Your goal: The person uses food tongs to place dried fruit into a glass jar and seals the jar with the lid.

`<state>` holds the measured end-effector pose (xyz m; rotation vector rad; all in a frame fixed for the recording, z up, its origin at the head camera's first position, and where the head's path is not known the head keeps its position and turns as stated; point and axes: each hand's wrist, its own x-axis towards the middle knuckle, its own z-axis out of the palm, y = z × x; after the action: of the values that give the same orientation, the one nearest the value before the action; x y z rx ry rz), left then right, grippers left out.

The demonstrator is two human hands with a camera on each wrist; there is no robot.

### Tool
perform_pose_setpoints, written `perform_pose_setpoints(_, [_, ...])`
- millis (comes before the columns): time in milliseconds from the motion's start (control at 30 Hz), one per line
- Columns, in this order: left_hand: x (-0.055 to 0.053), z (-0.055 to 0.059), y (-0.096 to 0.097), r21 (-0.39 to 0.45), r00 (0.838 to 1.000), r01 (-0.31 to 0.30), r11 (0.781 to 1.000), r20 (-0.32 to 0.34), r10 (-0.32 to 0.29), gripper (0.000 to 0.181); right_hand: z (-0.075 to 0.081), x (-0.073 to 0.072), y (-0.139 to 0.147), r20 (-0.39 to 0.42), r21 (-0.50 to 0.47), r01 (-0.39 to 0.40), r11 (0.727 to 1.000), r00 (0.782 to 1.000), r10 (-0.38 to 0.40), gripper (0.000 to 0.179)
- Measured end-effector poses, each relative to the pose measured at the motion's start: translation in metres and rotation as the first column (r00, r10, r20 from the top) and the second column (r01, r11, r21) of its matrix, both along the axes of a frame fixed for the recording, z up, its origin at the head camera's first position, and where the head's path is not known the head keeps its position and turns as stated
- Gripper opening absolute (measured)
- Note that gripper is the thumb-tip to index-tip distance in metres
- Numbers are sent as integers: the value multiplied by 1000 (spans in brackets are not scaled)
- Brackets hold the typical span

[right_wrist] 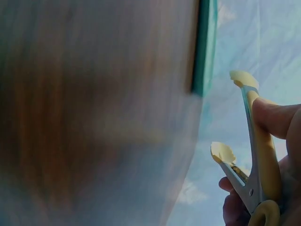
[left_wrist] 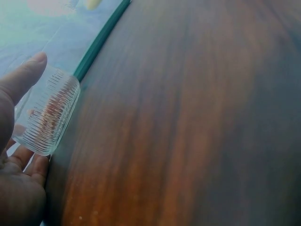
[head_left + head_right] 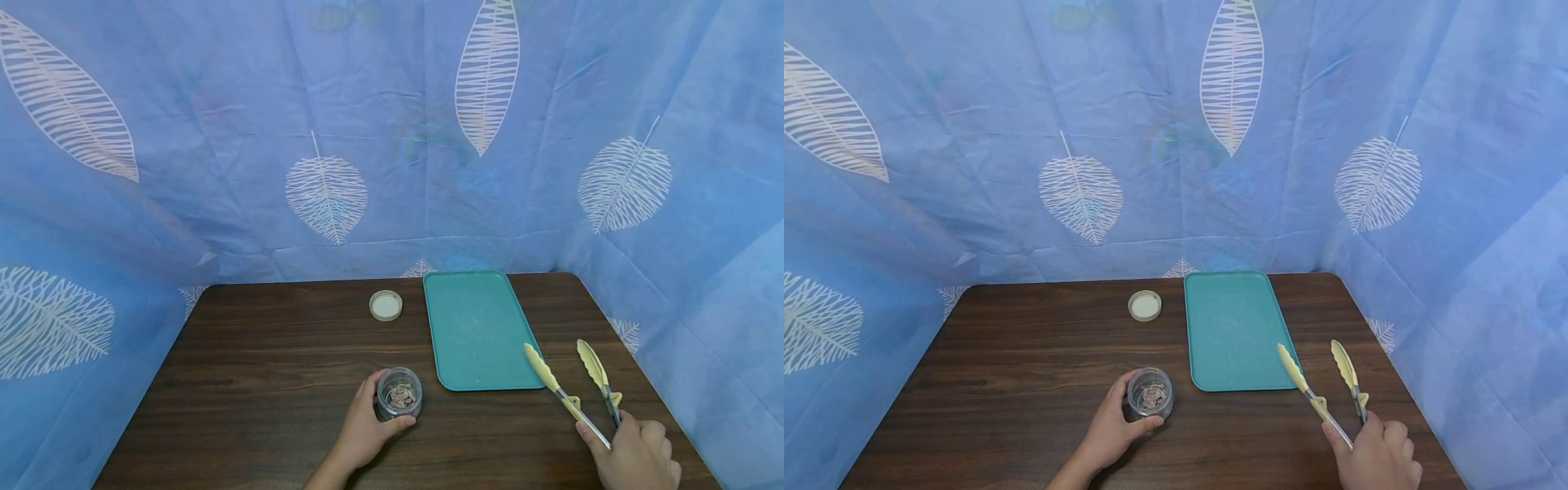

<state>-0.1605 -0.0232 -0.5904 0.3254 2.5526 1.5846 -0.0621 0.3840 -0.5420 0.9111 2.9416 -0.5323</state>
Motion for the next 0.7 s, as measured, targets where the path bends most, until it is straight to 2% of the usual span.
perform_pose_setpoints(167, [0,0,0,4,1000,1,1000,1,-1,99,-11,2,17,30,54,71,996,997,-72,79])
perform_pose_setpoints(233, [0,0,0,5,1000,0,1000,3,0,99,-16,4,18,-17,111,88,990,996,-87,74])
perform_pose_setpoints(367, [0,1,1,5,1000,-3,1000,10,3,99,-28,8,14,-186,231,122,965,979,-79,66])
perform_pose_setpoints(400, [0,1,1,5,1000,-4,1000,11,4,99,-31,9,13,-219,251,128,959,973,-72,77])
perform_pose_setpoints(433, [0,2,1,4,1000,-4,1000,11,4,99,-33,9,12,-235,262,133,956,969,-70,77])
perform_pose_setpoints(533, [0,2,1,4,1000,-5,1000,8,5,99,-35,9,12,-181,245,128,961,980,-84,79])
perform_pose_setpoints(600, [0,2,1,3,1000,-5,1000,4,5,99,-34,7,12,-113,227,118,967,989,-94,80])
perform_pose_setpoints(633, [0,2,1,2,1000,-5,1000,2,5,99,-32,5,11,-73,211,114,971,992,-101,69])
perform_pose_setpoints(700, [-1,2,1,0,1000,-5,1000,-1,5,99,-31,2,12,-3,170,117,979,993,-118,68])
